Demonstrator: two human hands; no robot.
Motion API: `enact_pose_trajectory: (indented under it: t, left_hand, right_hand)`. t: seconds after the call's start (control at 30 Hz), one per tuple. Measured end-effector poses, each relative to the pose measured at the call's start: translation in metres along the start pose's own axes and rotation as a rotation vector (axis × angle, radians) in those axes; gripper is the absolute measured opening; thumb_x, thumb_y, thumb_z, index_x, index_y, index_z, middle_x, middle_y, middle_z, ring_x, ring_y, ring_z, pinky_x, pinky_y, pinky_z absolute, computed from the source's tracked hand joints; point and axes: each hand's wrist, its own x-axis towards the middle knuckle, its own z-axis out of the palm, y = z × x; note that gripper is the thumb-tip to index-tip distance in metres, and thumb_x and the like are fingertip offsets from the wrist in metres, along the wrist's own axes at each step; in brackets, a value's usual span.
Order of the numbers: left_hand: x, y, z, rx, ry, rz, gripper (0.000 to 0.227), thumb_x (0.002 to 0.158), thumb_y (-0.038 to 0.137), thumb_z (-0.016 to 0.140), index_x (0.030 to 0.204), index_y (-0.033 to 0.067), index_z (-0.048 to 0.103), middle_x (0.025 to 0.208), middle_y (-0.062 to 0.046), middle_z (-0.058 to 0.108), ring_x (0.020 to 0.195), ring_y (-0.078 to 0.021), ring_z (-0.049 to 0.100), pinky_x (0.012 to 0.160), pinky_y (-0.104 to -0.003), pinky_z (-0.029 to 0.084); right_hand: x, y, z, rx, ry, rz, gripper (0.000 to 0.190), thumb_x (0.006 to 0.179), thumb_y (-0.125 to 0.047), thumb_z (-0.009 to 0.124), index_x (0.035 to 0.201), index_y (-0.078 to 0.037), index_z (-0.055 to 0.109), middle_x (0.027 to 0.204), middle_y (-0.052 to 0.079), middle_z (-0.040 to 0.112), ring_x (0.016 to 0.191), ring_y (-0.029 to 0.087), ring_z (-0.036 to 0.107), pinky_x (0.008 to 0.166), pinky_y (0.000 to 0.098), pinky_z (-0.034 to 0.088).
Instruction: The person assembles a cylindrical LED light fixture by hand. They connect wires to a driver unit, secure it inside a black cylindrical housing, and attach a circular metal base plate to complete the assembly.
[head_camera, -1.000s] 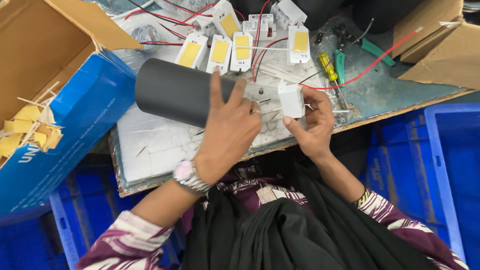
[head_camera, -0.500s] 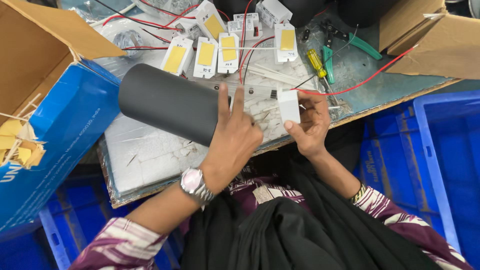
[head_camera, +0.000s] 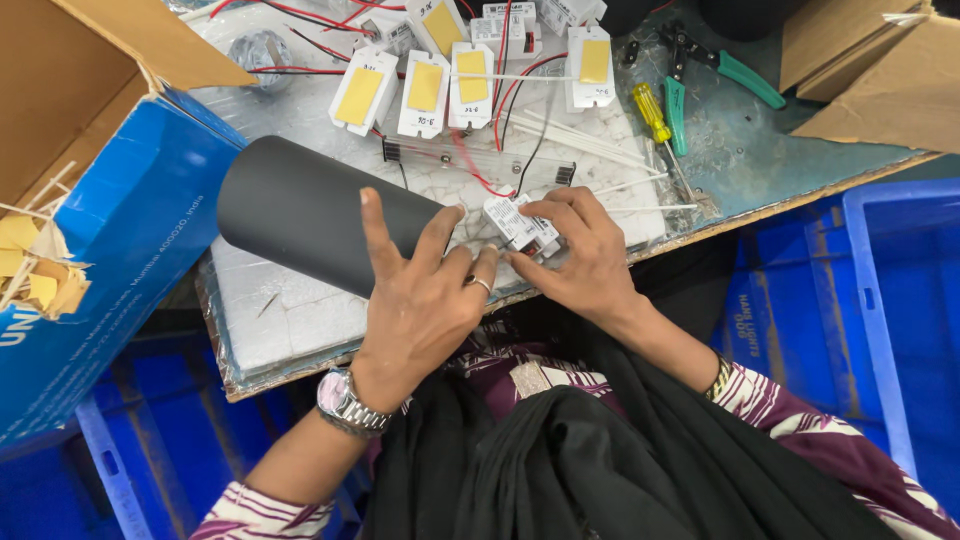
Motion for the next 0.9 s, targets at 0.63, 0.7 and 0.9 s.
enact_pose_trajectory:
  t: [0.63,0.7,0.9]
  left_hand:
    - [0.008,-0.004,-0.001,-0.07,-0.099,0.02,0.009,0.088,0.014,0.071,0.087,0.0081,0.079,0.083,-0.001,0.065,0.122,-0.0262,0.061,0.12,-0.078,0.006]
    - [0.008,-0.004,0.0,-0.044,-0.106,0.029,0.009,0.087,0.014,0.071,0.086,0.0083,0.078,0.084,-0.001,0.065,0.122,-0.0265,0.061,0.121,-0.078,0.006]
    - [0.007,-0.005,-0.001,-0.043,-0.114,0.035,0.009,0.088,0.013,0.07,0.088,0.0087,0.078,0.083,0.0,0.064,0.122,-0.0251,0.061,0.121,-0.078,0.008]
  right_hand:
    - [-0.003,0.002,-0.001,0.133,-0.158,0.048,0.066,0.077,-0.01,0.088,0.138,-0.006,0.062,0.128,0.013,0.057,0.109,0.025,0.063,0.082,0.0316,0.058]
    - [-0.004,0.003,0.0,0.14,-0.162,0.056,0.066,0.077,-0.009,0.088,0.138,-0.006,0.063,0.128,0.013,0.057,0.109,0.025,0.064,0.081,0.0314,0.058]
    - [-0.004,0.003,-0.001,0.147,-0.165,0.069,0.066,0.078,-0.008,0.086,0.139,-0.006,0.063,0.128,0.013,0.057,0.109,0.024,0.064,0.08,0.0305,0.059]
